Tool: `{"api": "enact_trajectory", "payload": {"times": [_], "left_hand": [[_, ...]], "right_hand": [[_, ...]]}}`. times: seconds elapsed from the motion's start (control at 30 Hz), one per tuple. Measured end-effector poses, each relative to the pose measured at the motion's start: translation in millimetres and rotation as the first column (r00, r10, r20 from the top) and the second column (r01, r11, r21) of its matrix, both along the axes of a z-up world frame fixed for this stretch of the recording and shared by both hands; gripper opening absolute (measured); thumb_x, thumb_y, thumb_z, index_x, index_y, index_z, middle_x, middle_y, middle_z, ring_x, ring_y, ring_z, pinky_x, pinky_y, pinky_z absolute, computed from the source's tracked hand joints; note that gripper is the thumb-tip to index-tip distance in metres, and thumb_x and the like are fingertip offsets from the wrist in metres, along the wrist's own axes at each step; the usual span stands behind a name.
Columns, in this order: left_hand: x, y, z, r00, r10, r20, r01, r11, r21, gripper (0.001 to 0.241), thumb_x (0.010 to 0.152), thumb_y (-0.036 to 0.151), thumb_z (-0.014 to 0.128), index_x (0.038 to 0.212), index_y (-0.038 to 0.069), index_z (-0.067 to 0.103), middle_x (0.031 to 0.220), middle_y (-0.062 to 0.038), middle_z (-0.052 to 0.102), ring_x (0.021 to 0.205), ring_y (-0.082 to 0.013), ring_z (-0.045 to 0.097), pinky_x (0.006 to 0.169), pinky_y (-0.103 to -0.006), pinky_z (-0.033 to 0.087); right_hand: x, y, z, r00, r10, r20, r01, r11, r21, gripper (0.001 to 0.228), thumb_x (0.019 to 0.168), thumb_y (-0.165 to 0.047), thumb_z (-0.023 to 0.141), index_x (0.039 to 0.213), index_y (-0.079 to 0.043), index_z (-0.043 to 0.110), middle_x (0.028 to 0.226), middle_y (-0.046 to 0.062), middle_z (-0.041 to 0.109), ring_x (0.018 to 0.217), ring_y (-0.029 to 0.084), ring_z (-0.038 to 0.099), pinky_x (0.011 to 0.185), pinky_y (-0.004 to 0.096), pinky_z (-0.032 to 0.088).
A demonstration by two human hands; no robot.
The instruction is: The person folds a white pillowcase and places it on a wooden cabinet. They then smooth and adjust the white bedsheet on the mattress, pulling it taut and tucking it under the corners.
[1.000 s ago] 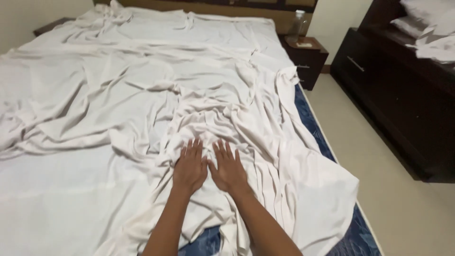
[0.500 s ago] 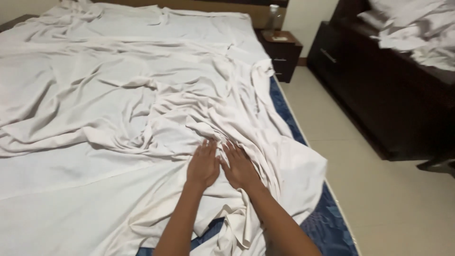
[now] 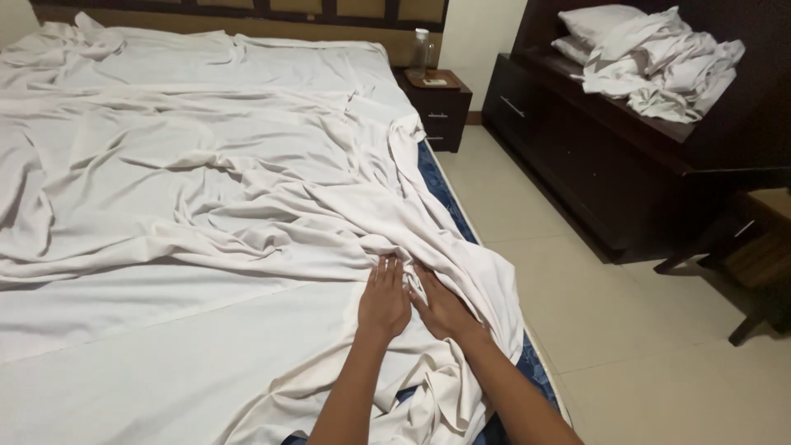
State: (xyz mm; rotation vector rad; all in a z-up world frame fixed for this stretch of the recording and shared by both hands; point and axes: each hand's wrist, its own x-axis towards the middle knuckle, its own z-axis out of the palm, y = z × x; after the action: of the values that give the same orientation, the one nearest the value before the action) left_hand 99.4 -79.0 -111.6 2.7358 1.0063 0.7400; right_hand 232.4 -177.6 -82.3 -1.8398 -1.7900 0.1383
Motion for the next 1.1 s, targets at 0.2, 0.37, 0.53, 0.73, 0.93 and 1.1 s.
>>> {"api": "enact_trajectory", "payload": {"times": [0.2,0.37,0.53,0.73,0.93,1.1], "left_hand": [[-40.8,-4.7,58.1,0.981,-0.069,0.182,0.12,0.951,-0.285,0.051,0.104,0.024,0.039,0.148,-0.001,0.047,0.152,-0.02,0.049,0.145,-0.035,0.041,0.123,-0.0438,0.029],[-125.1,5.5,97.8,0.965,0.092,0.245,0.003,0.932,-0.363,0.047,0.104,0.022,0.042,0.145,0.003,0.055,0.15,-0.018,0.057,0.145,-0.034,0.048,0.125,-0.0435,0.034],[-216.0,57.9,62.1,0.945,0.233,0.229,-0.248,0.968,0.04,0.057,0.099,0.023,0.053,0.147,-0.008,0.046,0.159,-0.026,0.039,0.151,-0.0403,0.029,0.123,-0.0481,0.022],[-269.3,70.9,27.8,0.846,0.516,0.132,-0.502,0.856,-0.124,0.065,0.101,0.034,0.051,0.152,-0.003,0.039,0.164,-0.02,0.033,0.155,-0.0345,0.024,0.127,-0.0478,0.016],[-240.3,63.2,32.5,0.919,0.388,-0.063,-0.391,0.92,-0.035,0.074,0.102,0.049,0.041,0.157,0.0,0.028,0.168,-0.013,0.023,0.155,-0.0315,0.017,0.124,-0.0472,0.012],[-220.6,55.2,22.0,0.927,0.361,-0.102,-0.369,0.926,-0.075,0.074,0.103,0.049,0.036,0.159,0.002,0.025,0.17,-0.012,0.018,0.156,-0.0309,0.012,0.125,-0.047,0.01]], "right_hand": [[-43.1,2.7,63.9,0.995,-0.104,0.002,0.103,0.994,0.039,0.054,0.103,-0.034,0.048,0.15,-0.007,0.048,0.155,0.021,0.047,0.147,0.038,0.042,0.12,0.042,0.034],[-112.5,51.2,80.4,0.997,-0.074,0.027,0.073,0.997,0.035,0.052,0.101,-0.035,0.049,0.146,-0.01,0.055,0.156,0.016,0.05,0.15,0.035,0.039,0.123,0.044,0.032],[-179.6,117.0,61.5,0.982,0.117,0.147,-0.137,0.982,0.132,0.063,0.102,-0.043,0.051,0.153,-0.007,0.045,0.164,0.019,0.035,0.154,0.036,0.026,0.123,0.053,0.02],[-230.8,132.7,36.4,0.956,0.217,0.197,-0.186,0.969,-0.164,0.077,0.1,-0.054,0.047,0.159,-0.008,0.029,0.168,0.014,0.022,0.156,0.032,0.017,0.124,0.053,0.014],[-203.4,122.2,22.9,0.948,0.227,0.223,-0.205,0.971,-0.121,0.076,0.101,-0.053,0.043,0.161,-0.009,0.027,0.169,0.013,0.023,0.157,0.031,0.018,0.124,0.053,0.015],[-190.1,102.4,34.4,0.967,0.187,0.172,-0.17,0.979,-0.111,0.075,0.101,-0.055,0.043,0.159,-0.01,0.031,0.168,0.013,0.027,0.155,0.03,0.023,0.123,0.052,0.019]]}}
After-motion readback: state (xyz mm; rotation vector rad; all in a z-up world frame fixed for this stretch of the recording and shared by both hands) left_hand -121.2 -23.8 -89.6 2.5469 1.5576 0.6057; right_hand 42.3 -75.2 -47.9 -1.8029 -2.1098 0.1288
